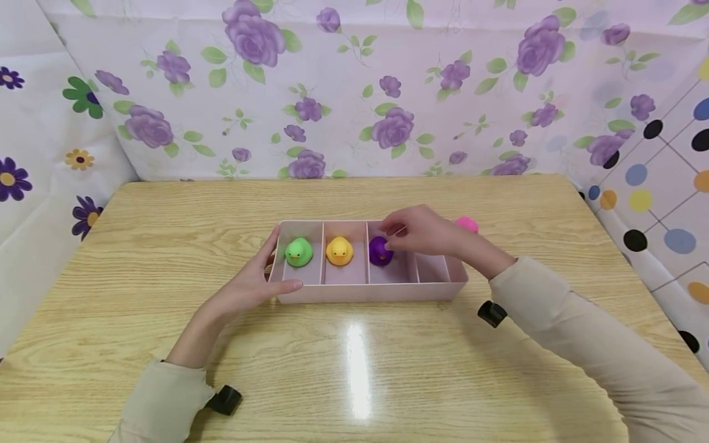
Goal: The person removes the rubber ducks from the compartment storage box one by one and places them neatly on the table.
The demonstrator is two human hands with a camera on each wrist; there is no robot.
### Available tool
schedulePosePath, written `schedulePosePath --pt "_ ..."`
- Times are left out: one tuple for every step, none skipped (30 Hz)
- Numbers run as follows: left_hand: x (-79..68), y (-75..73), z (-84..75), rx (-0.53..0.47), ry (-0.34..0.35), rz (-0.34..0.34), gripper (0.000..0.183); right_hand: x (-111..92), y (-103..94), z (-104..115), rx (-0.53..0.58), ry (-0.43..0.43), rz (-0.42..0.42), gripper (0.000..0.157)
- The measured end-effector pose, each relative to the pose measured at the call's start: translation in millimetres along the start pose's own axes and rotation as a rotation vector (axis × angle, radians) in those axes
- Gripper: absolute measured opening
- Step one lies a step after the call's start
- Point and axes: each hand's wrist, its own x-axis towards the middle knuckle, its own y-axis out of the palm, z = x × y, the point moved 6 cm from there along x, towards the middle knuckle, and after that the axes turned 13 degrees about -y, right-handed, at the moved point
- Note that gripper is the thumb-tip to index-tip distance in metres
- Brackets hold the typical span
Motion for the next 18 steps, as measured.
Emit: schedulePosePath --pt "-0.1 -0.1 0.0 0.000 0.000 0.000 0.107 1 0.8 1 -0.010 -0.002 0.007 0.032" --pt "-0.2 -0.1 0.0 0.001 -0.001 0.000 0.107 2 2.2 1 -0.016 0.000 0.016 0.032" --pt "-0.3 0.0 0.0 0.001 0.000 0.000 0.107 3 3.6 0 -0.024 0.002 0.025 0.032" --pt "-0.5 -0.1 -0.1 0.000 0.001 0.000 0.107 4 5.1 0 -0.030 0.003 0.034 0.032" --pt "-0.6 -0.1 -0.3 0.001 0.003 0.000 0.107 5 6.3 0 -0.033 0.006 0.042 0.032" --pt "-0.7 -0.1 -0.4 0.002 0.003 -0.001 0.107 6 7.5 0 -0.035 0.012 0.049 0.032" --pt "-0.7 -0.1 -0.4 0.003 0.004 -0.001 0.107 7 8.5 0 -0.039 0.015 0.057 0.032" --pt "-0.8 -0.1 -0.4 0.003 0.004 0.000 0.107 8 9.4 0 -0.039 0.018 0.065 0.031" --pt "-0.6 0.0 -0.5 0.003 0.004 0.000 0.107 8 10.1 0 -0.040 0.017 0.071 0.030" --pt "-0.6 0.1 -0.6 0.003 0.003 0.001 0.107 9 10.9 0 -0.039 0.018 0.079 0.030" --pt "-0.5 0.3 -0.7 0.004 0.003 0.001 0.107 9 11.6 0 -0.037 0.017 0.087 0.030" --pt "-0.5 0.4 -0.8 0.004 0.002 0.003 0.107 10 12.5 0 -0.038 0.013 0.097 0.029" --pt "-0.5 0.5 -0.8 0.003 0.002 0.005 0.107 10 13.0 0 -0.044 0.006 0.105 0.029" --pt "-0.6 0.4 -0.7 0.003 0.001 0.006 0.107 11 13.9 0 -0.053 -0.003 0.113 0.029" --pt "-0.6 0.5 -0.6 0.002 0.000 0.006 0.107 12 14.9 0 -0.065 -0.017 0.121 0.029" --pt "-0.6 0.5 -0.5 0.002 -0.001 0.007 0.107 13 15.5 1 -0.078 -0.027 0.127 0.029" --pt "-0.6 0.6 -0.5 0.002 0.000 0.007 0.107 14 16.2 1 -0.093 -0.039 0.130 0.029" --pt "-0.5 0.7 -0.3 0.003 0.001 0.008 0.107 15 17.0 2 -0.108 -0.049 0.135 0.029"
